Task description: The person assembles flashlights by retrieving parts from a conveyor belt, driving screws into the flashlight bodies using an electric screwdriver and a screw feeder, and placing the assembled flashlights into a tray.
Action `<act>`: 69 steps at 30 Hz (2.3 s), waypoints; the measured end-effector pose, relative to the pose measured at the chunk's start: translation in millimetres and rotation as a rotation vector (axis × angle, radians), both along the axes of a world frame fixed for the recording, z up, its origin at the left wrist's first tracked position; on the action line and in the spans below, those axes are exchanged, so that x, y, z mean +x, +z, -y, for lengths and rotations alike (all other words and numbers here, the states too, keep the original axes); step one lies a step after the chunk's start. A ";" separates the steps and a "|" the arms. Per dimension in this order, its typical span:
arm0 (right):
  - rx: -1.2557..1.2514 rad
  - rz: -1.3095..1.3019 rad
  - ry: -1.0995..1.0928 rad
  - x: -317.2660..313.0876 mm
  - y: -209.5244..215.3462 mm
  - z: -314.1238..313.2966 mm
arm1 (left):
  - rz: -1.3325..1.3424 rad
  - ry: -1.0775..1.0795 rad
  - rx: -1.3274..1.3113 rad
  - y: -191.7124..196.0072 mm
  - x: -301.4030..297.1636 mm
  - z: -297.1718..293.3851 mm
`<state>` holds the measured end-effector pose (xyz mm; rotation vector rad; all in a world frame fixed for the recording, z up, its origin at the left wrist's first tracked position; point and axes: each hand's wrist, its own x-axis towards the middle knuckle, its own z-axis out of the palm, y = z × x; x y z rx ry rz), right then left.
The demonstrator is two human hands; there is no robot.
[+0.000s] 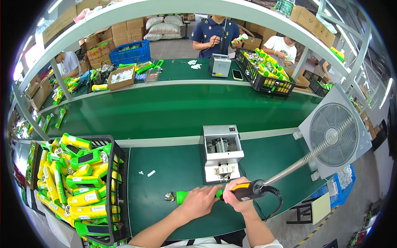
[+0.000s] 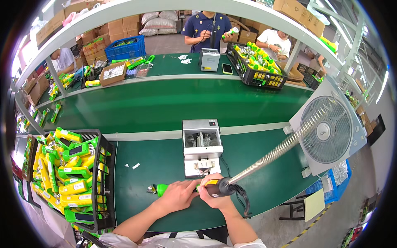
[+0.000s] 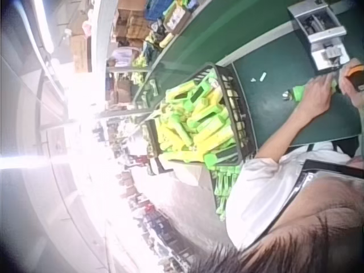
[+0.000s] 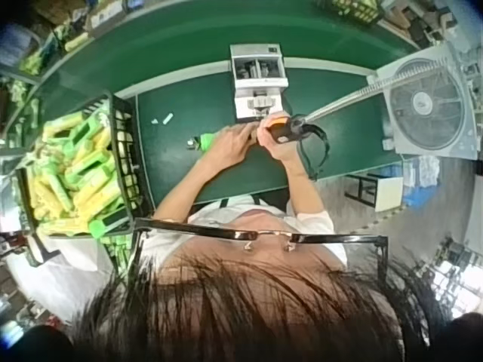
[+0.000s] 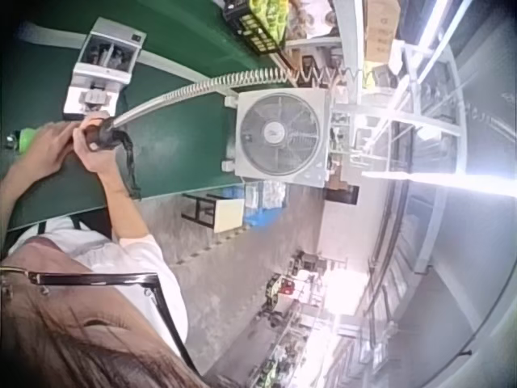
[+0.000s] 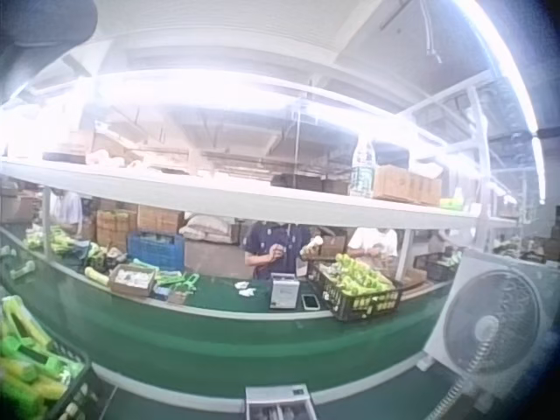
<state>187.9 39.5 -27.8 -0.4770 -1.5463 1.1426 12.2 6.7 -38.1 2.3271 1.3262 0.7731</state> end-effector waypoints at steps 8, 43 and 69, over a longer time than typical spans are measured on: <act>0.008 0.044 -0.030 7.6 2.7 7.9 | -0.029 -0.006 -0.021 2.9 1.9 3.1; 0.177 -0.136 -0.102 -12.2 60.3 -37.9 | -0.171 0.094 0.165 3.9 -74.5 33.4; -0.212 -0.098 -0.114 -28.2 94.7 -78.4 | -0.132 -0.037 0.297 -13.9 -47.5 9.1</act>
